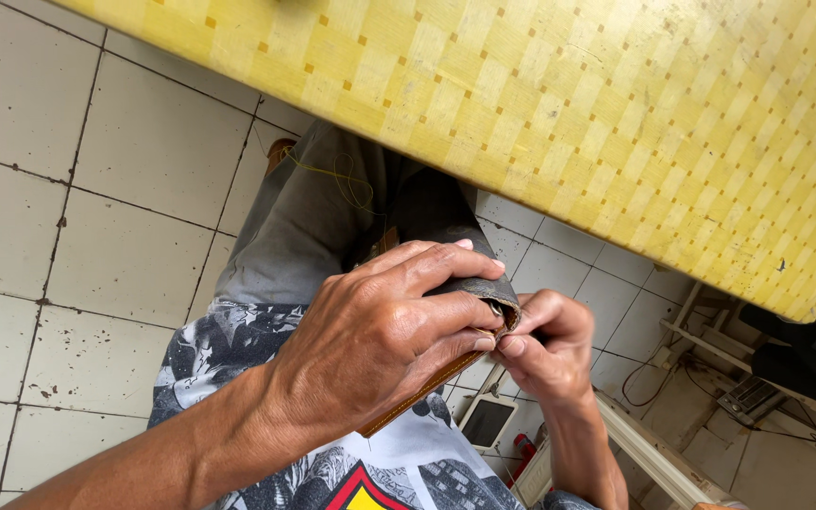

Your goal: The person is sewing the edge of a brown patterned purse using a needle and yellow thread. They repeatedly push the needle through the material and pull the thread tight to secure the seam.

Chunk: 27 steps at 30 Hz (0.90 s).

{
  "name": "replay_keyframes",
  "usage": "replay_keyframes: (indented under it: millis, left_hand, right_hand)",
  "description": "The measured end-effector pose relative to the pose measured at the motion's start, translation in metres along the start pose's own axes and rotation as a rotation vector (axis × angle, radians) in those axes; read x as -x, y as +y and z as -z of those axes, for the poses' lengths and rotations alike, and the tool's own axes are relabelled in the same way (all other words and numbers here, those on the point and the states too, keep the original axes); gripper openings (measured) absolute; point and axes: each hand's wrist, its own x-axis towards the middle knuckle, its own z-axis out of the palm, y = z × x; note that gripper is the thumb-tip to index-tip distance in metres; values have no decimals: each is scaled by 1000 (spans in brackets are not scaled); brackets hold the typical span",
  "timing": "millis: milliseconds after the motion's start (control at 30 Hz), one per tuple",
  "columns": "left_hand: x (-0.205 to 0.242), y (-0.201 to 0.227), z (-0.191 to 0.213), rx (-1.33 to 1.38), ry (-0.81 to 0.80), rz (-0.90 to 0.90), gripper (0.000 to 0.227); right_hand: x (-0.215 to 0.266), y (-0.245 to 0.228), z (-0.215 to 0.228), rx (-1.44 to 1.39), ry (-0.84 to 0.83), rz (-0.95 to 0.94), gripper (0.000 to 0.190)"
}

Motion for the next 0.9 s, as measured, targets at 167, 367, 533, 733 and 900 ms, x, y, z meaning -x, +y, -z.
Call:
replay_keyframes:
  millis: [167,367,533,733,900]
  left_hand:
    - [-1,-2,1,13,-16,9,11]
    - [-4,-9,-1,-118,0,-100,10]
    - [-11,-5,12,-236,11,-155,12]
    - [-1,10,49,-457,21,-131,17]
    - [5,26,53,-202,202,137,9]
  right_hand:
    - [-2,-13,-4,277,-12,49,14]
    - [-3,-7,6,353,3,93,14]
    - [-15,7,19,263,-28,137,16]
    - [-24,9,14,258,202,127,14]
    - [-30,3,3,294,228,69,11]
